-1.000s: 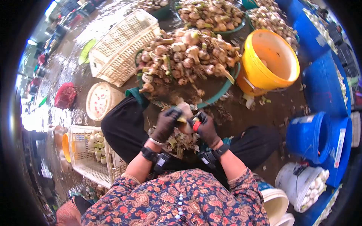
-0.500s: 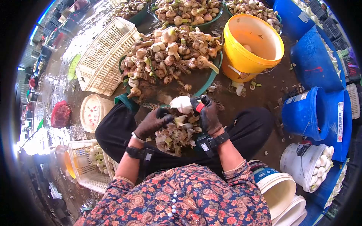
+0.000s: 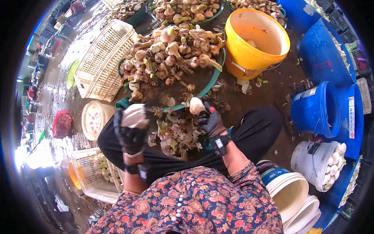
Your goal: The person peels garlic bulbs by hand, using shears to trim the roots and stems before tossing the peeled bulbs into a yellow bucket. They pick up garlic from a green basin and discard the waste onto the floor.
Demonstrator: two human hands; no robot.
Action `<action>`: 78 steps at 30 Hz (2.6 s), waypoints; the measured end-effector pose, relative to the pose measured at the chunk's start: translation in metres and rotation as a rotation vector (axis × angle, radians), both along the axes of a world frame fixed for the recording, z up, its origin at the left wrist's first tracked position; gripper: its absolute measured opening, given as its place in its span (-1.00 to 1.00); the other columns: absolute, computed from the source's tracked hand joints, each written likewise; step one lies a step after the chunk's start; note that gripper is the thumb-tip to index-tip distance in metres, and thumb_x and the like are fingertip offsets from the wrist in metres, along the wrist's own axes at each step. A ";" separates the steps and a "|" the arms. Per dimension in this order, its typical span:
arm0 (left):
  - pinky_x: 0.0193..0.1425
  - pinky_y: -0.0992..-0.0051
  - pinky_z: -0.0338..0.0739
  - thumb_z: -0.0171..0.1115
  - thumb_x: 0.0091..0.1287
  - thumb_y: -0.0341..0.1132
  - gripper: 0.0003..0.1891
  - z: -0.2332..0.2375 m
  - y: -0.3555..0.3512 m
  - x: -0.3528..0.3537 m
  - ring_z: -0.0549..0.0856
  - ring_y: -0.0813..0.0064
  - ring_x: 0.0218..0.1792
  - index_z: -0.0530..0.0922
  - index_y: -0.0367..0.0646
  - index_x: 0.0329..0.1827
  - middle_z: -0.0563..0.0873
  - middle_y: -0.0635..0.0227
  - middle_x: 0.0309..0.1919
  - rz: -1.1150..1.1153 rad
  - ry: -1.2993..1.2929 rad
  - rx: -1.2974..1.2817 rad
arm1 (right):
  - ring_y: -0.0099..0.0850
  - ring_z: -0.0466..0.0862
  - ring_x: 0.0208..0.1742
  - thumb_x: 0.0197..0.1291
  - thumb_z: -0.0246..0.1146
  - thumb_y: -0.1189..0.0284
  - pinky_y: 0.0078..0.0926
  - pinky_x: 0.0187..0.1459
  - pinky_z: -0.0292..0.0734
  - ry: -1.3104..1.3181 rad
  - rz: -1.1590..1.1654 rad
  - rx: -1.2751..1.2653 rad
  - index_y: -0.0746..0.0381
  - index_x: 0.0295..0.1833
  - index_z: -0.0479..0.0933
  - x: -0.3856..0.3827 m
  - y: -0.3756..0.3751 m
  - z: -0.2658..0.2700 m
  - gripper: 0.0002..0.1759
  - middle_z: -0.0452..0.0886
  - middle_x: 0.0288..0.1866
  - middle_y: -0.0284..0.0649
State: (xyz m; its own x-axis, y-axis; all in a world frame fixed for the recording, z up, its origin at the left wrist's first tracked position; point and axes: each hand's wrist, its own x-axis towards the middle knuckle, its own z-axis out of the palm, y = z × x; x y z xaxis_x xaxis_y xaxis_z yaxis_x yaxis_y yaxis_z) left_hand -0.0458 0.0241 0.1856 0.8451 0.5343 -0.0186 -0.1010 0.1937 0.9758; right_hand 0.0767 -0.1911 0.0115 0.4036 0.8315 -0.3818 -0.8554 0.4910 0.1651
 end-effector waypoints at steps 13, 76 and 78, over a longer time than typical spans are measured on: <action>-0.44 0.61 0.50 0.39 0.15 -0.25 -0.74 -0.063 -0.036 0.042 0.62 0.67 -0.53 0.62 -0.31 -0.35 0.70 0.33 -0.54 -0.221 0.409 0.593 | -0.64 0.44 -0.51 0.28 0.15 0.12 -0.66 -0.48 0.35 -0.851 -0.148 -0.835 0.19 -0.17 0.51 -0.033 0.033 0.070 -0.67 0.46 -0.50 -0.42; -0.10 0.32 0.55 0.38 -0.07 0.17 -0.37 -0.247 -0.034 0.201 0.71 0.14 -0.20 0.64 -0.35 -0.29 0.72 0.04 -0.30 -0.258 0.730 0.590 | -0.46 0.59 -0.41 0.25 0.10 -0.06 -0.53 -0.38 0.49 -0.452 -0.076 -0.662 0.18 -0.17 0.54 0.056 -0.010 0.079 -0.51 0.62 -0.40 -0.29; -0.16 0.41 0.55 0.42 -0.04 0.04 -0.43 -0.211 -0.035 0.188 0.71 0.33 -0.27 0.62 -0.34 -0.18 0.72 0.16 -0.33 -0.440 0.674 0.293 | -0.54 0.55 -0.43 0.22 0.20 0.02 -0.57 -0.38 0.45 -0.497 0.014 -0.958 0.20 -0.26 0.57 0.050 -0.005 0.049 -0.58 0.58 -0.48 -0.36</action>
State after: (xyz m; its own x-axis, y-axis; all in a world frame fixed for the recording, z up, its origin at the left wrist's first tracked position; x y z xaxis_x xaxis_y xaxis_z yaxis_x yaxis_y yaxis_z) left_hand 0.1425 -0.0107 -0.0253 0.8346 0.2220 -0.5042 0.5442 -0.1906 0.8170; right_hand 0.1271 -0.1963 0.0600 0.6859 0.2794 -0.6719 -0.7269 0.2209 -0.6502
